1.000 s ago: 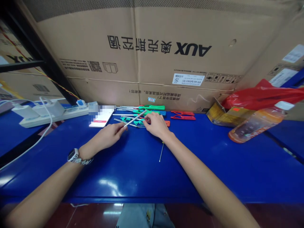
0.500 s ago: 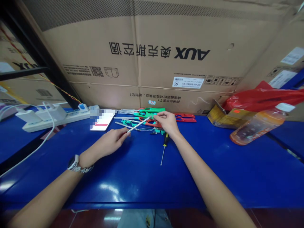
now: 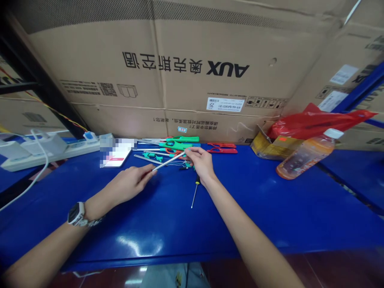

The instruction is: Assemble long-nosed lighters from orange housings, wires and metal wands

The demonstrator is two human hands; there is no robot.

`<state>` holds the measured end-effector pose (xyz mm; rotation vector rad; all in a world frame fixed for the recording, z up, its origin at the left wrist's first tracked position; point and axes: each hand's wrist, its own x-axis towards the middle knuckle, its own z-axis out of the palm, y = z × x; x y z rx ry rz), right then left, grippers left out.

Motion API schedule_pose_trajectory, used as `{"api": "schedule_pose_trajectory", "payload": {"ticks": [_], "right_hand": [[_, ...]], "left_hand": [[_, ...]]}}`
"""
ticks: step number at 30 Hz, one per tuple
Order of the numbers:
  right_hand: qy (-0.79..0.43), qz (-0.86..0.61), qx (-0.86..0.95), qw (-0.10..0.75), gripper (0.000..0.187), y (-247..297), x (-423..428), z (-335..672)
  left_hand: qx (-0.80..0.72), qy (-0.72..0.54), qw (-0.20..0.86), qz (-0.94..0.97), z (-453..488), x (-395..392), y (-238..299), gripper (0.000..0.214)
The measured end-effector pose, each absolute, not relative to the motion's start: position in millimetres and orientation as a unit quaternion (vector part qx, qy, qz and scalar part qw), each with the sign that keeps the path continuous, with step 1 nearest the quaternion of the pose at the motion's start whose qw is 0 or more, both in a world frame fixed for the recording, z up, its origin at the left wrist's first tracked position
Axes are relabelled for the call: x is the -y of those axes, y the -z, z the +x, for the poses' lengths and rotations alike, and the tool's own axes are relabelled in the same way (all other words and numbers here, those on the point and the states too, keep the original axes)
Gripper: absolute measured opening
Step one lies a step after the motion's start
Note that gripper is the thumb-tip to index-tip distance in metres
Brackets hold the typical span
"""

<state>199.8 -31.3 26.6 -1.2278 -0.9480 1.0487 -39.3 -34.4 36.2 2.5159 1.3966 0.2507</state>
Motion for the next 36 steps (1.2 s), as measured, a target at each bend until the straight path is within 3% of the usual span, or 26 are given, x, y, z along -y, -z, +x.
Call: {"api": "schedule_pose_trajectory", "payload": {"ticks": [6, 14, 24, 30, 36], "right_hand": [[-0.461, -0.488, 0.44, 0.597, 0.038, -28, 37, 194], [-0.563, -0.45, 0.413, 0.556, 0.043, -37, 39, 209], [-0.519, -0.45, 0.526, 0.501, 0.044, -39, 39, 223], [-0.557, -0.419, 0.557, 0.451, 0.04, -48, 45, 229], [-0.576, -0.392, 0.553, 0.457, 0.04, -47, 47, 229]], "left_hand": [[-0.469, -0.099, 0.121, 0.869, -40, 35, -36, 0.031], [-0.438, -0.118, 0.101, 0.886, -42, 34, -34, 0.031], [-0.41, -0.1, 0.049, 0.905, -46, 32, -32, 0.033], [-0.39, -0.104, 0.053, 0.914, -46, 31, -32, 0.035], [-0.379, -0.11, 0.051, 0.917, -46, 32, -33, 0.035]]}}
